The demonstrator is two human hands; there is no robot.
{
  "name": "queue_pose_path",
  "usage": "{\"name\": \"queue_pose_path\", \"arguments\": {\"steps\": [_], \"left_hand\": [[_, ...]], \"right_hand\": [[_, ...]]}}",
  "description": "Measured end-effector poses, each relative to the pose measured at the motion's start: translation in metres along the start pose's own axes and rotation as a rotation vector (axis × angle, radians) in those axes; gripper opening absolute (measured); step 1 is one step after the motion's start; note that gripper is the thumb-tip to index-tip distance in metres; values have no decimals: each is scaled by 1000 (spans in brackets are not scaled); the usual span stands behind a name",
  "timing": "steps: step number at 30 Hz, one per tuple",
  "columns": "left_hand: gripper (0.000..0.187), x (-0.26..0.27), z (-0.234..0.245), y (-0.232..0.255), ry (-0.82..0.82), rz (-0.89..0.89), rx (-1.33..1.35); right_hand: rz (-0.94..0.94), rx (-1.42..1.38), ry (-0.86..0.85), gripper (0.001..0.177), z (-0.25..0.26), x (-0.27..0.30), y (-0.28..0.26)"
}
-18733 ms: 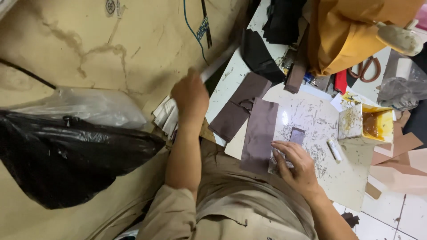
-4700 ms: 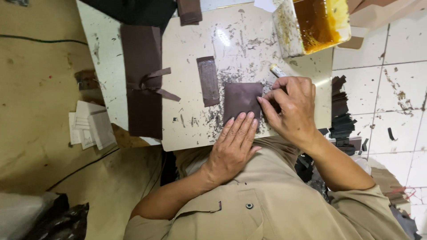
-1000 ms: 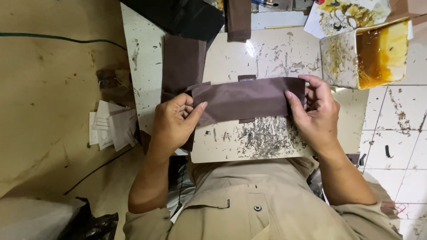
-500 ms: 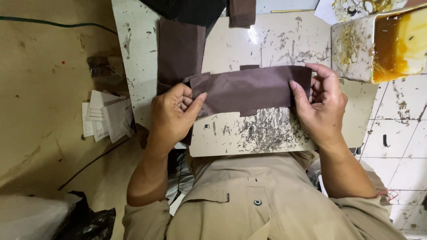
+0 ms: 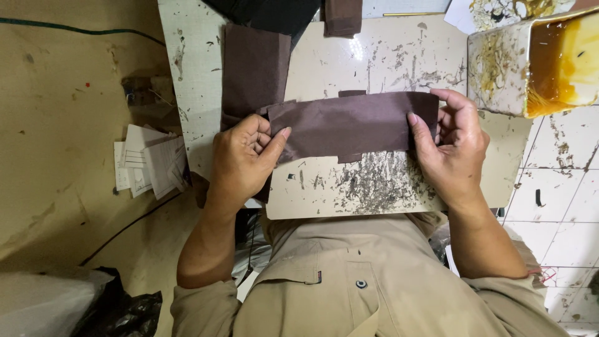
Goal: Applying glue to leather pieces and folding them to assemble a leather product
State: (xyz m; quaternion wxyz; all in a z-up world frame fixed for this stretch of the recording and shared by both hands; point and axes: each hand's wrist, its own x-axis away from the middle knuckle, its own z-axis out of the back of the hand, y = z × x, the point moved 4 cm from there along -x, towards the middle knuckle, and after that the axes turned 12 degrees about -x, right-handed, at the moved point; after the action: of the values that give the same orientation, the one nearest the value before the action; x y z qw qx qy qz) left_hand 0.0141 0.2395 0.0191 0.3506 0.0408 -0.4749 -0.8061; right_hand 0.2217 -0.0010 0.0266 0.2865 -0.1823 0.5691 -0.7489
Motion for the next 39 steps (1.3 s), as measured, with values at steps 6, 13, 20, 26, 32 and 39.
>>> {"name": "queue_pose_path", "arguments": {"steps": [6,13,20,26,32,39], "left_hand": [[15,-1,0,-9,-26,27,85],[16,-2,-1,-7,1,31,41],[17,-1,0,-3,11,31,36],[17,-2,-2,-5,13,14,21],[17,-1,0,0,32,-8,-4],[17,-1,0,-1,21,2,5]], "right_hand": [[-1,4,4,39,-1,0,-3],[21,46,1,38,2,1,0],[36,52,13,38,0,-1,-2],[36,49,6,37,-1,-1,-3],[36,50,15,37,-2,0,-6],[53,61,-7,38,-2,-1,-6]]}}
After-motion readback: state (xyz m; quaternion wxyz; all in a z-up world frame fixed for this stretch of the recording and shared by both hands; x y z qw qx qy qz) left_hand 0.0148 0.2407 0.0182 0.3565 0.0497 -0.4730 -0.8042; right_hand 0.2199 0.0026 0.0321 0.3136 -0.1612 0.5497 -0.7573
